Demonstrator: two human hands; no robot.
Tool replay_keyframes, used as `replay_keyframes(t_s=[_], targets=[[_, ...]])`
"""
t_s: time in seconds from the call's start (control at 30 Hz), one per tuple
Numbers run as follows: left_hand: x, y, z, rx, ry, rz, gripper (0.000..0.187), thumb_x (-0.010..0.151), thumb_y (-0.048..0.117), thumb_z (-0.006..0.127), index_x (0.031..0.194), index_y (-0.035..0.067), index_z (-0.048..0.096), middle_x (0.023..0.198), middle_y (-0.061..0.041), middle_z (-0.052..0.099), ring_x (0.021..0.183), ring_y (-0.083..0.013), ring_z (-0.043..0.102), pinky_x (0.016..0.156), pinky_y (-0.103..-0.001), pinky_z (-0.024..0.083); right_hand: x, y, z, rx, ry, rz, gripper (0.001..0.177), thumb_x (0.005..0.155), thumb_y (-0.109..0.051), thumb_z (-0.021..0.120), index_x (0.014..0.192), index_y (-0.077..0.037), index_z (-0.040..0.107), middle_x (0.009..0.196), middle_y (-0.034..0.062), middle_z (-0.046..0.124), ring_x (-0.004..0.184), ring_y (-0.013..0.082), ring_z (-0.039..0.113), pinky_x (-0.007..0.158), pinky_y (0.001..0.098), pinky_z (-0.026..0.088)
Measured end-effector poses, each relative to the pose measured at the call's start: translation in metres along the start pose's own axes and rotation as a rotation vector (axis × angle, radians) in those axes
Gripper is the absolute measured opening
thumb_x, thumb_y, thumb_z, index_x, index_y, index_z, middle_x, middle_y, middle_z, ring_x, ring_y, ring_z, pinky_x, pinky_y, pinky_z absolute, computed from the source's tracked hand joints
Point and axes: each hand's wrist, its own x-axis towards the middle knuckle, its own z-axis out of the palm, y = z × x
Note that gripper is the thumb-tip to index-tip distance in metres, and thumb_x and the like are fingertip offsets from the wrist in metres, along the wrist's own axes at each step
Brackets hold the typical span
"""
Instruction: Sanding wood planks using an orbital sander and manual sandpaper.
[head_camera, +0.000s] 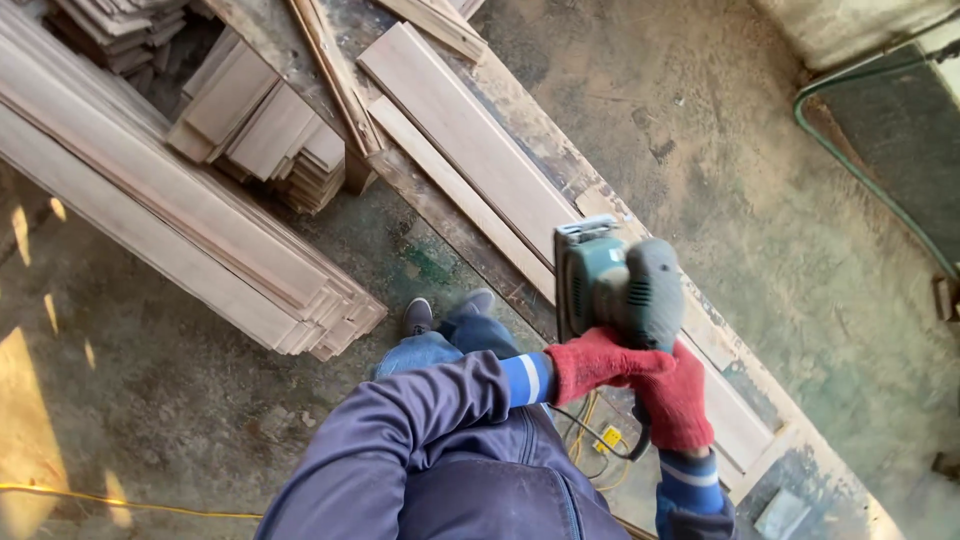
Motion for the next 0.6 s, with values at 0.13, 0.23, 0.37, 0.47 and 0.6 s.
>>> replay_keyframes(t_s=[0.13,0.23,0.37,0.47,0.6], targets=[[0.042,0.005,-0.015,-0.368,0.001,0.023,0.061,0.058,0.029,0.101,0.097,-0.009,0.073,0.079,-0.019,0.074,0.068,-0.0270,0.076,0.065,-0.035,0.064,0.045,-0.021,0.018,-0.347,-0.112,-0.077,0.022,0.073,-0.011,0.081,0.093,-0.005,0.073,0.067,0.0180,0.068,0.061,0.0268,0.062,0.052,0.0427,0.050],[0.074,-0.002,-0.013,-0.444,0.051,0.097,0.071,0.057,0.036,0.104,0.106,-0.006,0.073,0.084,-0.018,0.074,0.064,-0.0279,0.075,0.060,-0.035,0.066,0.076,-0.041,0.027,-0.510,-0.176,-0.153,0.033,0.071,-0.021,0.082,0.099,-0.007,0.073,0.086,0.0219,0.073,0.089,0.0422,0.071,0.081,0.0555,0.054],[0.107,-0.003,-0.017,-0.589,0.016,0.053,0.090,0.053,0.027,0.105,0.124,-0.009,0.064,0.098,-0.021,0.074,0.069,-0.0338,0.075,0.058,-0.037,0.067,0.087,-0.053,0.033,-0.565,-0.230,-0.145,0.035,0.073,-0.023,0.079,0.103,-0.007,0.070,0.092,0.0215,0.074,0.098,0.0430,0.070,0.091,0.0552,0.052],[0.118,-0.009,-0.019,-0.652,-0.027,0.058,0.094,0.055,0.024,0.106,0.129,-0.010,0.059,0.102,-0.022,0.073,0.074,-0.0376,0.075,0.061,-0.042,0.068,0.105,-0.047,0.033,-0.595,-0.250,-0.125,0.033,0.074,-0.022,0.078,0.104,-0.010,0.073,0.093,0.0186,0.075,0.101,0.0413,0.071,0.093,0.0551,0.052],[0.137,-0.020,-0.026,-0.741,-0.028,0.023,0.089,0.061,0.015,0.104,0.136,-0.001,0.059,0.110,-0.019,0.073,0.084,-0.0383,0.076,0.067,-0.046,0.069,0.117,-0.053,0.040,-0.662,-0.299,-0.133,0.041,0.071,-0.026,0.077,0.109,-0.011,0.072,0.100,0.0216,0.075,0.106,0.0462,0.068,0.094,0.0590,0.053]])
